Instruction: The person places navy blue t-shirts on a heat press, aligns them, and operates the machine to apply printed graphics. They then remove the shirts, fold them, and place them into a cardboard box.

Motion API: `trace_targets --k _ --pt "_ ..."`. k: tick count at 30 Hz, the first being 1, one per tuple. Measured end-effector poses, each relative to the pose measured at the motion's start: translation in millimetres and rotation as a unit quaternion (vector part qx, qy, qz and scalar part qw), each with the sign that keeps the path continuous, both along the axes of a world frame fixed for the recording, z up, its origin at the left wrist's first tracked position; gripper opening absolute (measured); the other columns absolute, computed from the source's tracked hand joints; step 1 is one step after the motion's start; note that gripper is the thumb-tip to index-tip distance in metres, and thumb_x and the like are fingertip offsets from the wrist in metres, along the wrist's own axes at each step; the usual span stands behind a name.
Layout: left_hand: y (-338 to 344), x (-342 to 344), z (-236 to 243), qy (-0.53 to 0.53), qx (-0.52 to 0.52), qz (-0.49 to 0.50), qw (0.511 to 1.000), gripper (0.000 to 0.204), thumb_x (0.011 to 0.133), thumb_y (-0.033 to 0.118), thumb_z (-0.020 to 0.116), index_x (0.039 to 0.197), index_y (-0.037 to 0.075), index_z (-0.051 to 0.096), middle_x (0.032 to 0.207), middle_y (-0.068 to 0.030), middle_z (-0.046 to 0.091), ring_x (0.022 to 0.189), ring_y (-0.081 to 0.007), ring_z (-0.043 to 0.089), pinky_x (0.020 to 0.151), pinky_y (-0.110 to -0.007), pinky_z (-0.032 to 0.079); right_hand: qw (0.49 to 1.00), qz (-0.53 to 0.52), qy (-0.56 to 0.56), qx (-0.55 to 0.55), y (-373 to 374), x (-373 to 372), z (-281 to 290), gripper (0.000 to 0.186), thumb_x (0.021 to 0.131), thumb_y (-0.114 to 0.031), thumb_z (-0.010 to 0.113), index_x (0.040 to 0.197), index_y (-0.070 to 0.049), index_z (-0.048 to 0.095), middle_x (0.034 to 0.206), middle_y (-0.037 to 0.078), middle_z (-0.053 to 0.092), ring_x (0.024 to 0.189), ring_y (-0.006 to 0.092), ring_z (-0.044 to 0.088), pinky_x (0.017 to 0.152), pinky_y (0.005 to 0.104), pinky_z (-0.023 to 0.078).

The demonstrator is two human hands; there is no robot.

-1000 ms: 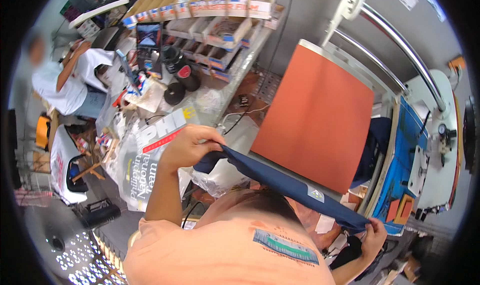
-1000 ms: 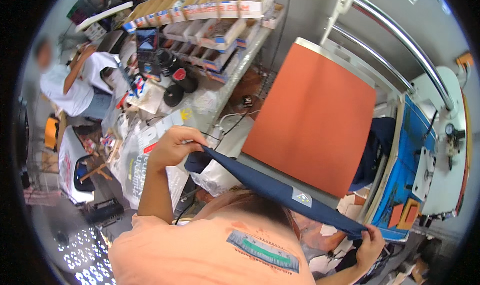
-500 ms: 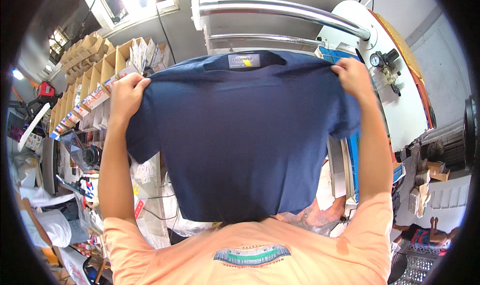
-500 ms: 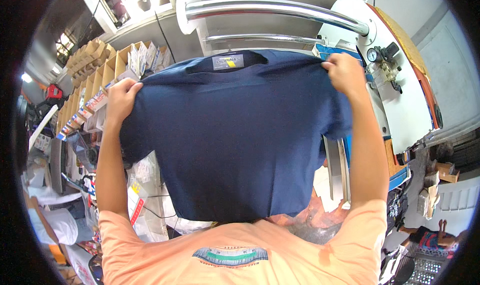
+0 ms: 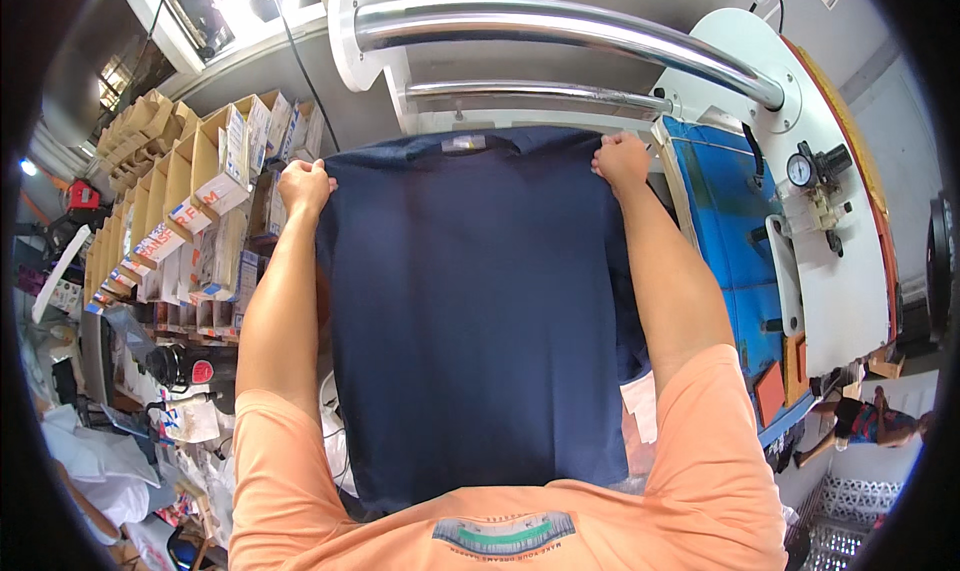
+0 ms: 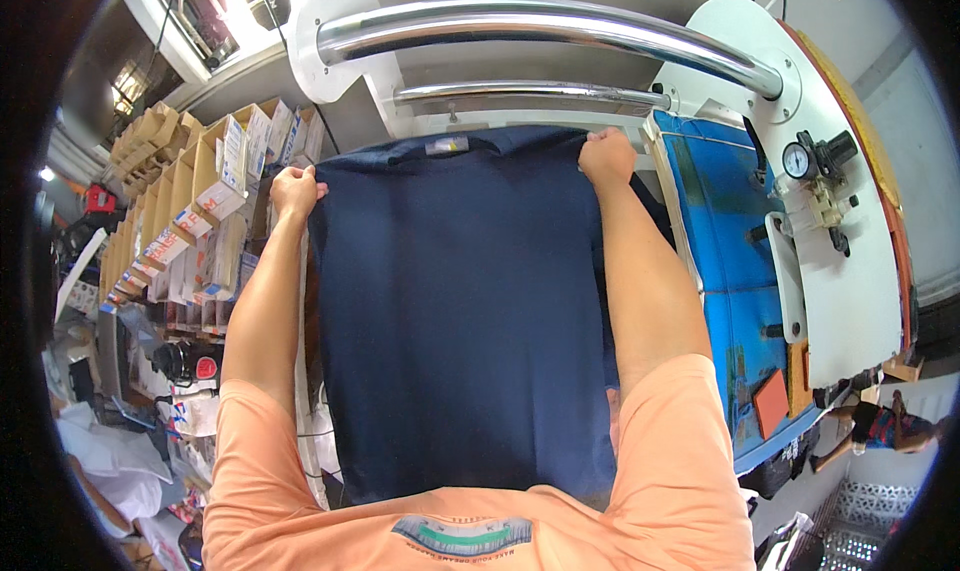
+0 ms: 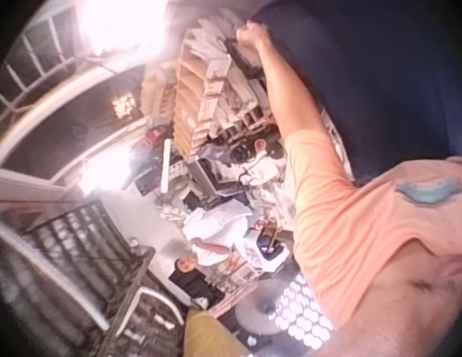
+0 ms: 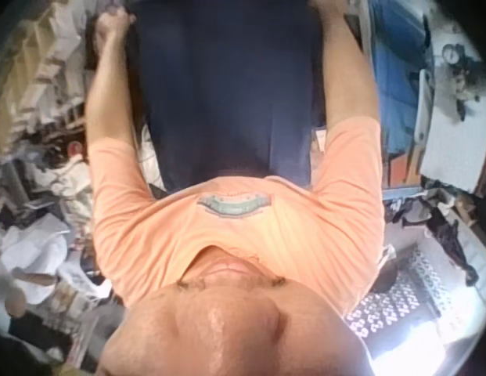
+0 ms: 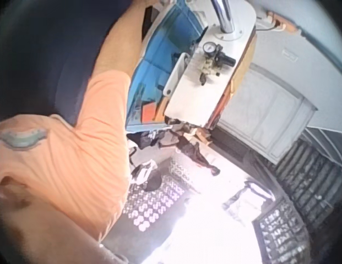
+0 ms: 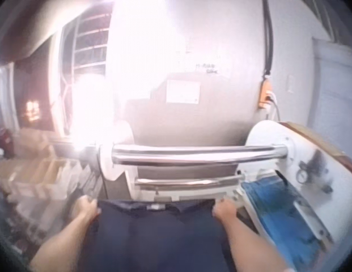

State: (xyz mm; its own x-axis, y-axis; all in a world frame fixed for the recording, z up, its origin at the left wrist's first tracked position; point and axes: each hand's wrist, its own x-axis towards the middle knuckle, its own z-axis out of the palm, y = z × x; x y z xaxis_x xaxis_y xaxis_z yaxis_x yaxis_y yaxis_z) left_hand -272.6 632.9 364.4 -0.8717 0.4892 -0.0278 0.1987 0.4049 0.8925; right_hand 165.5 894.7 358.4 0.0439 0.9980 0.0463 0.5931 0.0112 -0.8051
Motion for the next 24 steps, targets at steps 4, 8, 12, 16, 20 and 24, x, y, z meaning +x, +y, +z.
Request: trace_targets --k 4,8,12,16,20,24 --pt "-5 6 -25 0.132 0.016 -0.118 0.984 0.042 0.091 0.013 0.073 0.132 0.006 0.064 0.148 -0.0208 0.055 0.134 -0.0306 0.056 0.107 -0.039 0.048 0.980 0.116 -0.101 0.129 -41 -41 3 0.043 0.093 -0.032 0.069 0.128 -0.006 0.064 0.118 0.023 0.071 0.114 0.0416 0.066 0.101 0.0463 0.050" --pt "-84 96 -27 0.282 -0.016 -0.313 0.907 0.052 0.090 0.010 0.070 0.139 0.003 0.054 0.158 -0.0254 0.039 0.148 -0.0429 0.036 0.121 -0.056 0.028 0.895 0.338 -0.244 0.157 -171 -2 -5 0.068 0.097 -0.042 0.062 0.146 0.002 0.047 0.158 0.027 0.037 0.149 0.0476 0.027 0.124 0.0530 0.023" --pt "-245 189 -16 0.306 -0.091 -0.313 0.894 0.048 0.093 0.006 0.062 0.140 0.002 0.054 0.157 -0.0256 0.039 0.147 -0.0470 0.033 0.121 -0.058 0.025 0.892 0.312 -0.298 0.135 -329 80 5 0.068 0.099 -0.044 0.058 0.150 -0.002 0.044 0.159 0.023 0.037 0.148 0.0482 0.028 0.122 0.0590 0.022" --pt "-350 229 -30 0.097 -0.053 -0.168 0.980 0.042 0.098 0.014 0.064 0.134 -0.006 0.056 0.136 -0.0217 0.058 0.125 -0.0325 0.057 0.107 -0.039 0.043 0.968 0.150 -0.198 -0.045 -437 163 -29 0.063 0.104 -0.040 0.053 0.154 -0.003 0.040 0.160 0.024 0.035 0.147 0.0487 0.032 0.121 0.0540 0.025" --pt "-400 212 -48 -0.195 -0.077 -0.126 0.970 0.029 0.096 0.022 0.074 0.106 -0.004 0.069 0.087 -0.0037 0.070 0.076 -0.0112 0.062 0.071 -0.027 0.050 0.980 0.011 0.019 -0.196 -442 221 -84 0.056 0.104 -0.043 0.056 0.137 0.002 0.059 0.136 0.021 0.062 0.128 0.0285 0.059 0.108 0.0368 0.043" --pt "-429 194 -29 -0.258 -0.099 -0.180 0.944 0.017 0.093 0.018 0.076 0.094 0.001 0.069 0.080 0.0005 0.067 0.068 -0.0069 0.058 0.060 -0.024 0.044 0.956 -0.017 0.140 -0.256 -431 249 -67 0.034 0.102 -0.032 0.065 0.109 0.002 0.070 0.101 0.007 0.073 0.091 0.0131 0.065 0.086 0.0284 0.051"
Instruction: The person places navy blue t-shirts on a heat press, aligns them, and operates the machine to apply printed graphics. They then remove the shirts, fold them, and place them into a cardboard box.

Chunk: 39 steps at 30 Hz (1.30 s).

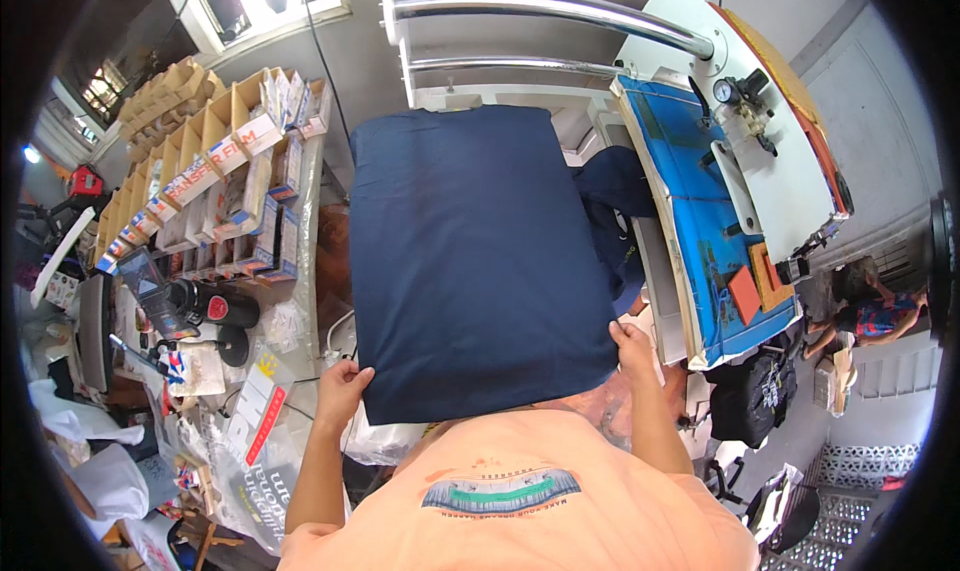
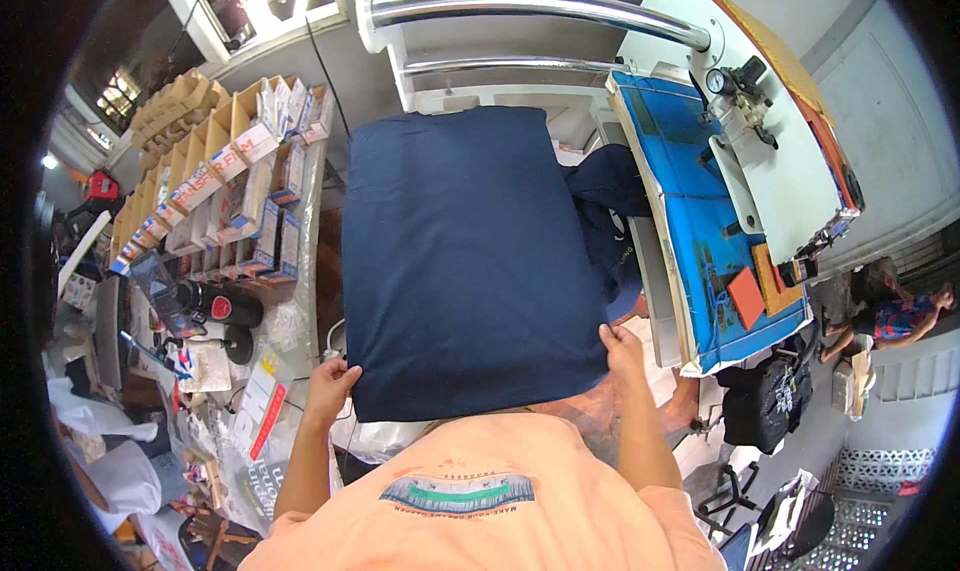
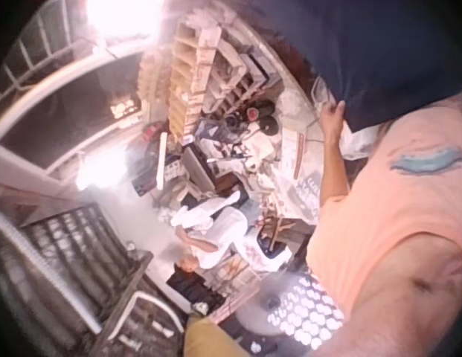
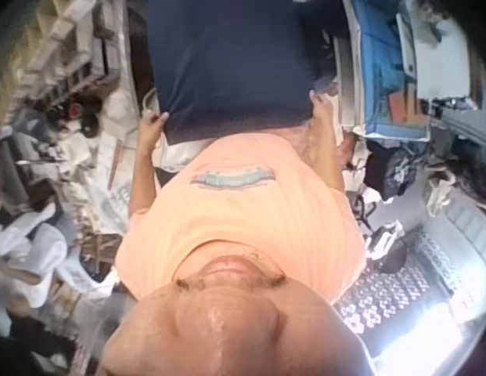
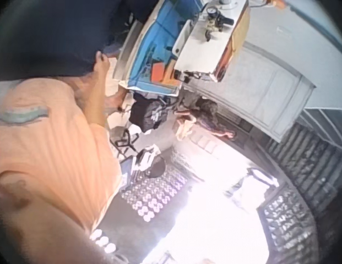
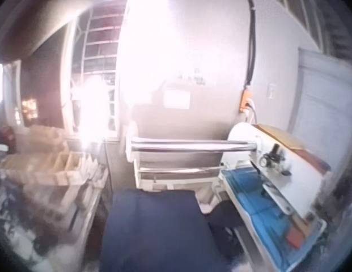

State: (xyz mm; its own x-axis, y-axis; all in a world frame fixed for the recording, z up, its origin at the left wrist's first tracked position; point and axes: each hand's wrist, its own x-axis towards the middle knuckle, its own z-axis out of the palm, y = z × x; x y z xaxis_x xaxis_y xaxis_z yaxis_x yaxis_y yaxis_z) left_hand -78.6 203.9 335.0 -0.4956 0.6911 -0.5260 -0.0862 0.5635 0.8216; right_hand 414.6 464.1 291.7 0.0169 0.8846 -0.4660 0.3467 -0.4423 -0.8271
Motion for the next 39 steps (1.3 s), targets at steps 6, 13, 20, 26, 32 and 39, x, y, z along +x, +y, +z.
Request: trace_targets --k 6,13,20,26,32,39 --pt "-25 -12 -18 -0.202 0.152 0.125 0.959 0.013 0.097 0.013 0.071 0.101 0.001 0.067 0.088 -0.0037 0.070 0.075 -0.0113 0.065 0.070 -0.026 0.053 0.988 -0.011 0.155 0.006 -25 11 5 0.024 0.103 -0.027 0.065 0.101 -0.003 0.068 0.094 0.003 0.071 0.083 0.0106 0.063 0.079 0.0268 0.051" --pt "-59 -3 -30 -0.273 0.060 0.084 0.957 0.015 0.098 0.009 0.068 0.109 -0.002 0.068 0.100 -0.0108 0.074 0.084 -0.0173 0.071 0.077 -0.031 0.058 0.998 -0.006 -0.039 0.058 -49 19 17 0.033 0.100 -0.031 0.070 0.082 -0.003 0.069 0.073 -0.004 0.056 0.071 0.0057 0.045 0.064 0.0267 0.037" --pt "-53 10 -39 -0.278 0.086 0.135 0.947 0.007 0.097 0.008 0.069 0.098 0.002 0.066 0.093 -0.0089 0.073 0.078 -0.0174 0.070 0.074 -0.031 0.059 0.991 0.041 -0.086 0.095 -62 26 21 0.028 0.102 -0.027 0.067 0.096 0.000 0.071 0.080 -0.001 0.064 0.074 0.0079 0.053 0.068 0.0271 0.044" --pt "-80 -13 -8 -0.228 0.139 0.077 0.961 0.008 0.097 0.002 0.065 0.104 0.004 0.065 0.086 -0.0045 0.068 0.078 -0.0162 0.066 0.083 -0.031 0.056 0.992 0.050 -0.022 0.118 -62 16 80 0.024 0.101 -0.020 0.066 0.114 0.000 0.069 0.097 0.003 0.070 0.088 0.0136 0.065 0.082 0.0271 0.051" --pt "-36 -43 88 -0.060 0.363 0.049 0.929 0.045 0.092 0.004 0.062 0.135 -0.003 0.052 0.131 -0.0160 0.061 0.124 -0.0273 0.060 0.108 -0.041 0.048 0.944 0.046 0.319 0.063 -49 -12 228 0.045 0.091 0.007 0.049 0.131 -0.003 0.063 0.121 0.010 0.067 0.112 0.0225 0.066 0.093 0.0357 0.058" --pt "-10 -43 131 0.311 0.399 0.081 0.859 0.020 0.091 0.010 0.071 0.105 -0.004 0.070 0.100 -0.0151 0.070 0.091 -0.0281 0.065 0.080 -0.041 0.055 0.901 0.087 0.021 0.424 -38 -40 225 0.021 0.080 0.003 0.081 0.097 -0.008 0.076 0.109 0.005 0.067 0.095 0.0168 0.065 0.081 0.0309 0.053"
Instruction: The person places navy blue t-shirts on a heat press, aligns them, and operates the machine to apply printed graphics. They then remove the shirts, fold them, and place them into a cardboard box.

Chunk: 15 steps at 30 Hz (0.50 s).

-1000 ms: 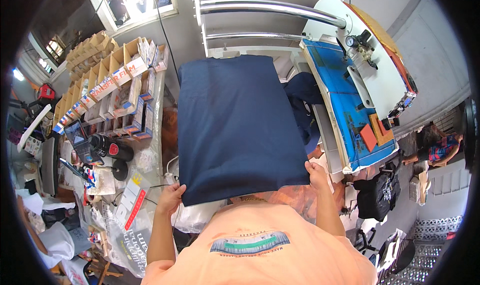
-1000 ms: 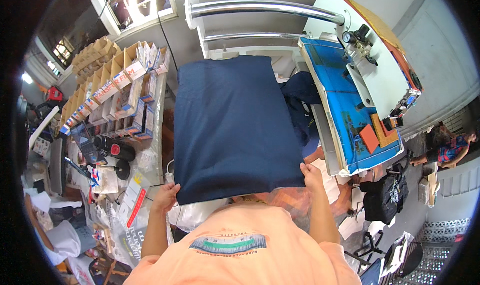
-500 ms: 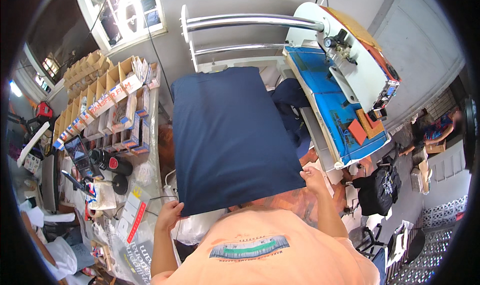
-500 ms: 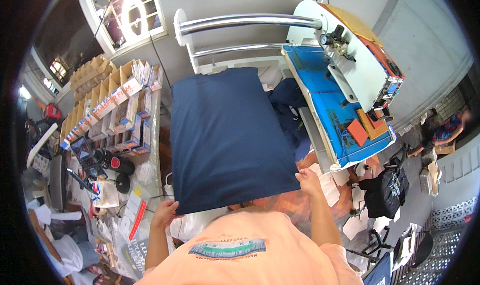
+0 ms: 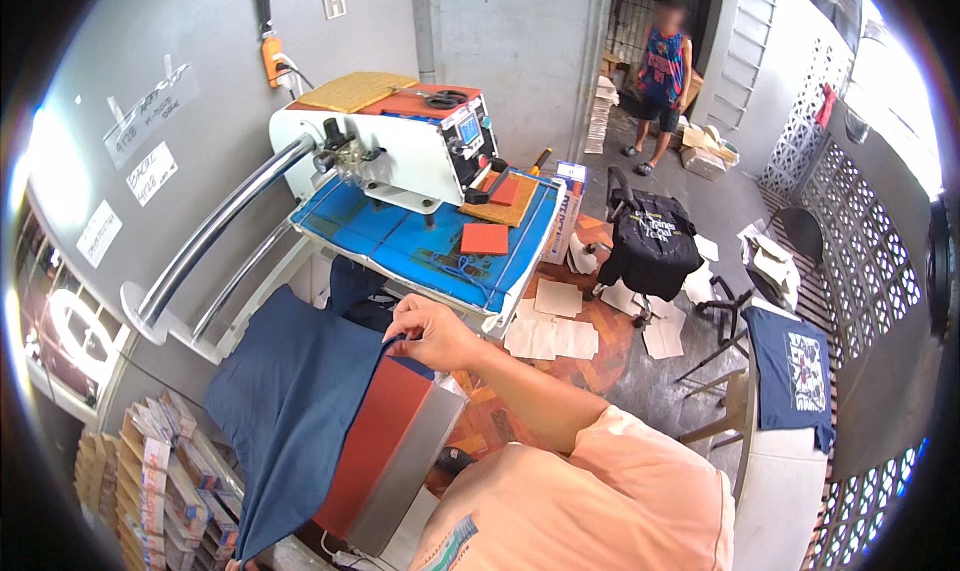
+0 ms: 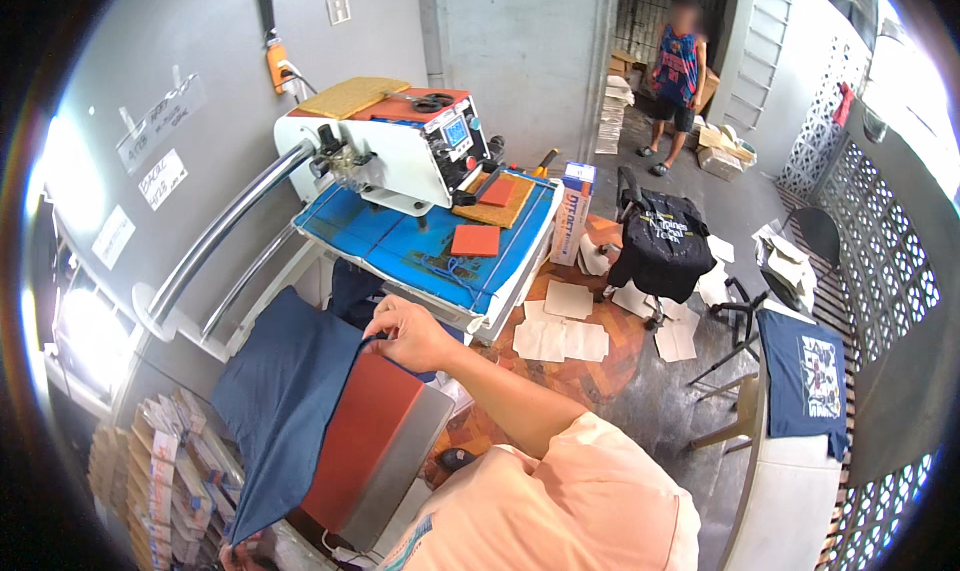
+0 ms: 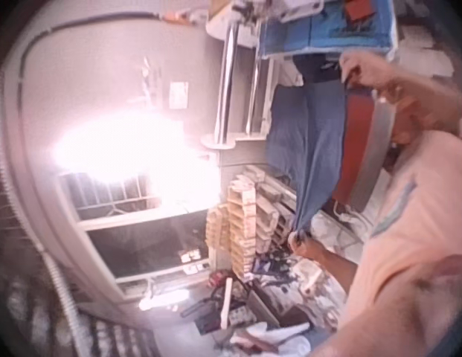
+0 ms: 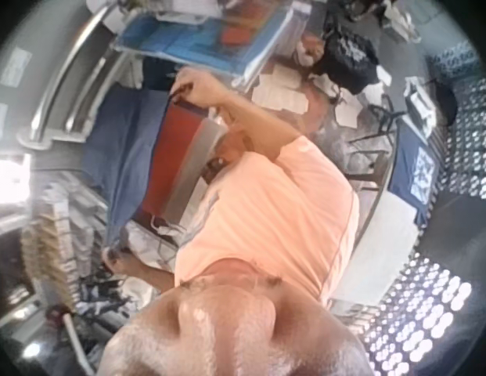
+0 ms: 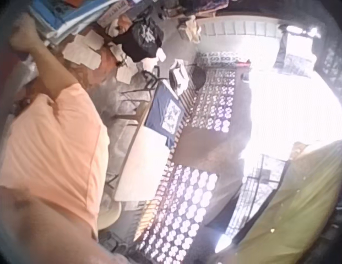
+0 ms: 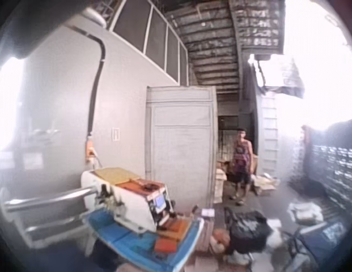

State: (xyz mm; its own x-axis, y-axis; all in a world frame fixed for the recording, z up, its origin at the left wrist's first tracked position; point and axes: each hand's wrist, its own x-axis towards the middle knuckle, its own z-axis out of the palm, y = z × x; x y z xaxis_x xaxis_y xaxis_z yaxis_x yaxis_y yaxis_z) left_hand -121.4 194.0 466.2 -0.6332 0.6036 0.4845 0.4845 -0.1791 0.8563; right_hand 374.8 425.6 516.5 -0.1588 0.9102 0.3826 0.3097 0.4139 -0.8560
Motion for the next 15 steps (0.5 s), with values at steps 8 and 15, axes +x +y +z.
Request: trace_targets --k 8,15 --pt "23 -44 53 0.277 -0.059 0.148 0.947 0.046 0.093 0.041 0.074 0.121 0.004 0.070 0.121 -0.0225 0.069 0.098 -0.0389 0.068 0.076 -0.051 0.056 0.998 0.004 0.003 0.057 14 -1 56 0.013 0.086 -0.003 0.076 0.098 -0.002 0.071 0.093 0.007 0.071 0.087 0.0165 0.067 0.078 0.0329 0.054" --pt "52 -136 233 0.093 0.140 0.104 0.980 0.044 0.103 0.028 0.060 0.141 0.006 0.058 0.138 -0.0136 0.062 0.121 -0.0240 0.061 0.102 -0.038 0.048 0.974 0.022 0.105 0.200 64 -23 213 0.018 0.099 -0.009 0.063 0.113 -0.001 0.071 0.094 0.006 0.074 0.079 0.0138 0.067 0.074 0.0307 0.058"
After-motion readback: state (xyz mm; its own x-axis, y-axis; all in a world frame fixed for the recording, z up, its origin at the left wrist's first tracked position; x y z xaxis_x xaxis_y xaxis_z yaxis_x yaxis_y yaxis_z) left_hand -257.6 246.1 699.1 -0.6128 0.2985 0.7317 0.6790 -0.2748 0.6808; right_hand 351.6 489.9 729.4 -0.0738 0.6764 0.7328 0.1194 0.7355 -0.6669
